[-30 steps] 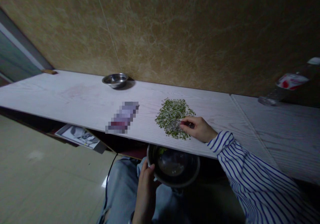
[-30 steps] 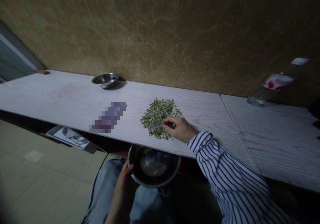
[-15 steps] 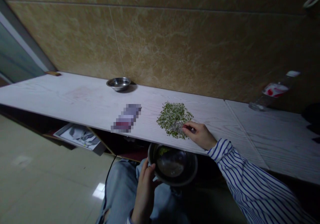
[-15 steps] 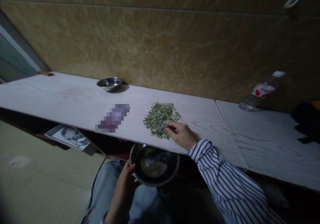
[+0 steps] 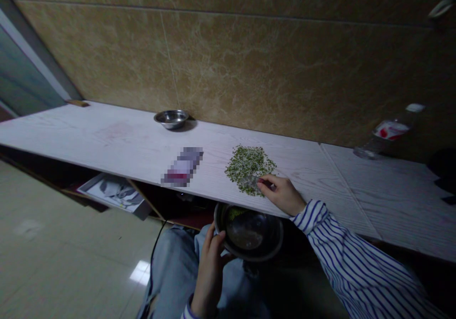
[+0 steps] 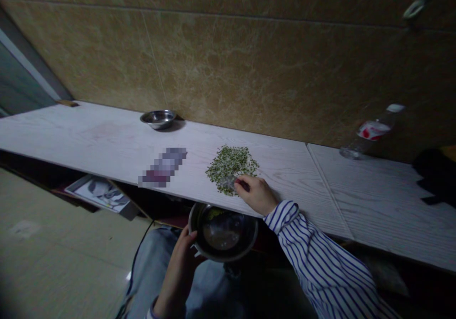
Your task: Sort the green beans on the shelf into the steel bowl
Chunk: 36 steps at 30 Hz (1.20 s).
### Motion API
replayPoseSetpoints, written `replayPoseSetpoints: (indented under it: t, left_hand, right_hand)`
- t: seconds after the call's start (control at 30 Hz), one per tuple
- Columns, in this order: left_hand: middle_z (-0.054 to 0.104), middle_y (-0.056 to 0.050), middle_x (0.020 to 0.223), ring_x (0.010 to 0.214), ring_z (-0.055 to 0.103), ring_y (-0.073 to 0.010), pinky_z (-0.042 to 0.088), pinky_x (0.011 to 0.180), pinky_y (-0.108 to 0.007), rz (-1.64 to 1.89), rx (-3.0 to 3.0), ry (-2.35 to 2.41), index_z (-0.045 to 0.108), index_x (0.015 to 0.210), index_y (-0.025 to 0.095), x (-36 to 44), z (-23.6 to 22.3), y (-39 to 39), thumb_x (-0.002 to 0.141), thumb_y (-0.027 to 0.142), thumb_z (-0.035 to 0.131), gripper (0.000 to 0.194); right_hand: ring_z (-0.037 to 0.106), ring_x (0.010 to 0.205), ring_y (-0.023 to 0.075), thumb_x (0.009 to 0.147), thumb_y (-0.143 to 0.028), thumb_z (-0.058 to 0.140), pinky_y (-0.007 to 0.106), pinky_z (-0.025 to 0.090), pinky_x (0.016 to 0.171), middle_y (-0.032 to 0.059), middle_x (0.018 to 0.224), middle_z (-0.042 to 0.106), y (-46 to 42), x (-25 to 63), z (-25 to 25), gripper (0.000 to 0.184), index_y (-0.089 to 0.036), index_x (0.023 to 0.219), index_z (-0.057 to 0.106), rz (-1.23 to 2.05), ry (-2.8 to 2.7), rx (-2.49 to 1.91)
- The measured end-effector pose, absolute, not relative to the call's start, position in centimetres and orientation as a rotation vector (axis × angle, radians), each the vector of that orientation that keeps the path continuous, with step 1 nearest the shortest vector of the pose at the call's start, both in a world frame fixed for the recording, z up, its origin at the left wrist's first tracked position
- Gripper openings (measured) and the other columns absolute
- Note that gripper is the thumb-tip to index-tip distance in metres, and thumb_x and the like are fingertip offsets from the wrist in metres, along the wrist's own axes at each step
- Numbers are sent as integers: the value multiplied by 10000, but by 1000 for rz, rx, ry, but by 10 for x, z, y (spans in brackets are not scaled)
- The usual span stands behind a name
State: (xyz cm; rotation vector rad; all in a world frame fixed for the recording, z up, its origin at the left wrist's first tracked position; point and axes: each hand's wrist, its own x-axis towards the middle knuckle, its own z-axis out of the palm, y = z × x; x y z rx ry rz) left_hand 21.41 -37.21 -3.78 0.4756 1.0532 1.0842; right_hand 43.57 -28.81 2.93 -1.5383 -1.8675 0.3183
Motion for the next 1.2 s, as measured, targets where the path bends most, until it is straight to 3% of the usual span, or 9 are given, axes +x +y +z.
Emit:
replayPoseSetpoints:
  t: [0.33, 0.83, 1.2]
  left_hand:
    - [679, -114, 1243, 1052, 664, -296, 571, 710, -363, 1118, 451, 1055, 591, 1355, 258, 214, -41, -372, 767, 449, 711, 630]
    - [668, -103, 1164, 967, 659, -258, 560, 675, -336, 1116, 454, 1049, 545, 1359, 225, 212, -42, -372, 808, 409, 669, 594]
    - [636, -120, 1257, 1058, 640, -280, 557, 683, -333, 1105, 467, 1050, 511, 1397, 222, 212, -45, -371, 827, 403, 639, 611]
  right_hand:
    - [673, 684, 181, 866, -278, 580, 277, 489, 622, 40, 771, 752, -292, 426, 33, 140, -216, 833, 701, 326, -1886, -1502]
    - [679, 688, 190, 885, -292, 569, 282, 497, 637, 48, 767, 747, -309, 426, 31, 158, -211, 852, 701, 293, -1851, -1510]
    - [695, 713, 194, 893, -319, 565, 284, 501, 662, 44, 774, 751, -324, 434, 27, 187, -200, 869, 706, 307, -1825, -1555]
